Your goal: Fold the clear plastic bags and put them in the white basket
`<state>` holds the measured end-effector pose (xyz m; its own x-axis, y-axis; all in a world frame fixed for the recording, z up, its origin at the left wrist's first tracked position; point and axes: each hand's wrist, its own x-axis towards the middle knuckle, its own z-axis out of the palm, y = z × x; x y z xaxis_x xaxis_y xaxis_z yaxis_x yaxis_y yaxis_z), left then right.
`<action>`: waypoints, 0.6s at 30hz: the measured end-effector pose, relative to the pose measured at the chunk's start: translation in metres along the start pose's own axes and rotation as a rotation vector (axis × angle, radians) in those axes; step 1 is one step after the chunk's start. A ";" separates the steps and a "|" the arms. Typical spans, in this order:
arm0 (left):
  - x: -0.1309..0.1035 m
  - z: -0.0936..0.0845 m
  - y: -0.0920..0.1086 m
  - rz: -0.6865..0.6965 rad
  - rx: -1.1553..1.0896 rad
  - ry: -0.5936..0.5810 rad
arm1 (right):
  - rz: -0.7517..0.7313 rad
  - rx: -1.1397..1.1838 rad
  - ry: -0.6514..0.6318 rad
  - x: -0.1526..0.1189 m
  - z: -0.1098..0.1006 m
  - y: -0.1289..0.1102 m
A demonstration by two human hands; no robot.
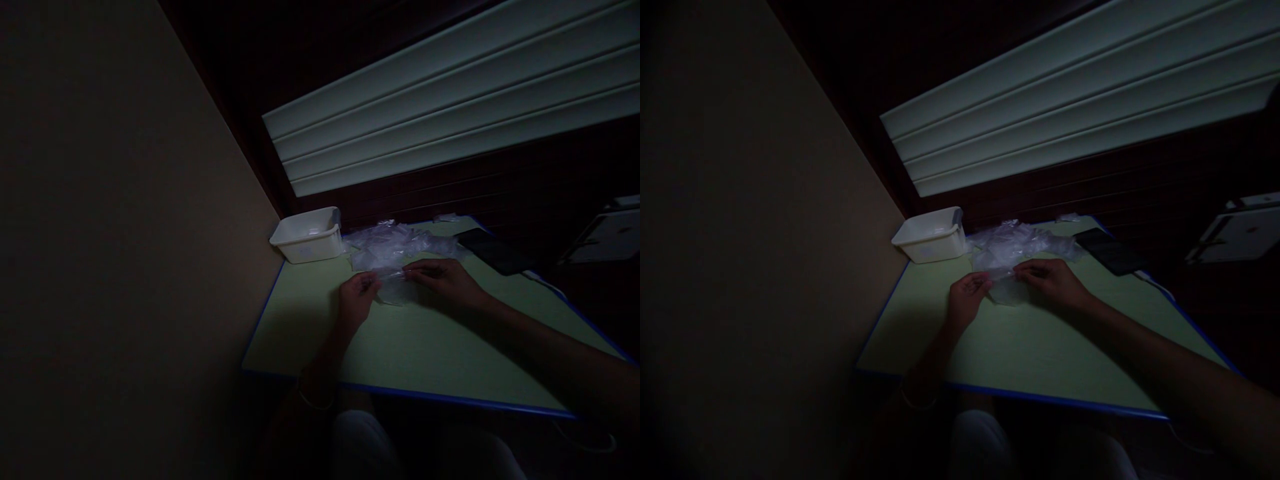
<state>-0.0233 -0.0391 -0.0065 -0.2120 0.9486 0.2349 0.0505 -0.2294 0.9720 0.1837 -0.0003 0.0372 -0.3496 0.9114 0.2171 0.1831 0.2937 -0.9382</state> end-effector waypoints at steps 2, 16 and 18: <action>0.000 0.000 0.000 0.002 0.008 0.013 | 0.000 -0.021 0.002 0.000 0.001 0.001; -0.002 -0.004 0.006 0.120 0.112 -0.047 | -0.127 0.085 0.047 0.001 0.002 0.008; -0.002 -0.002 0.006 0.071 0.042 -0.071 | 0.015 0.213 0.002 -0.003 0.007 0.006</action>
<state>-0.0249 -0.0432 -0.0015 -0.1366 0.9437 0.3011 0.1039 -0.2887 0.9518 0.1795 -0.0028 0.0295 -0.3459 0.9161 0.2026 -0.0103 0.2123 -0.9772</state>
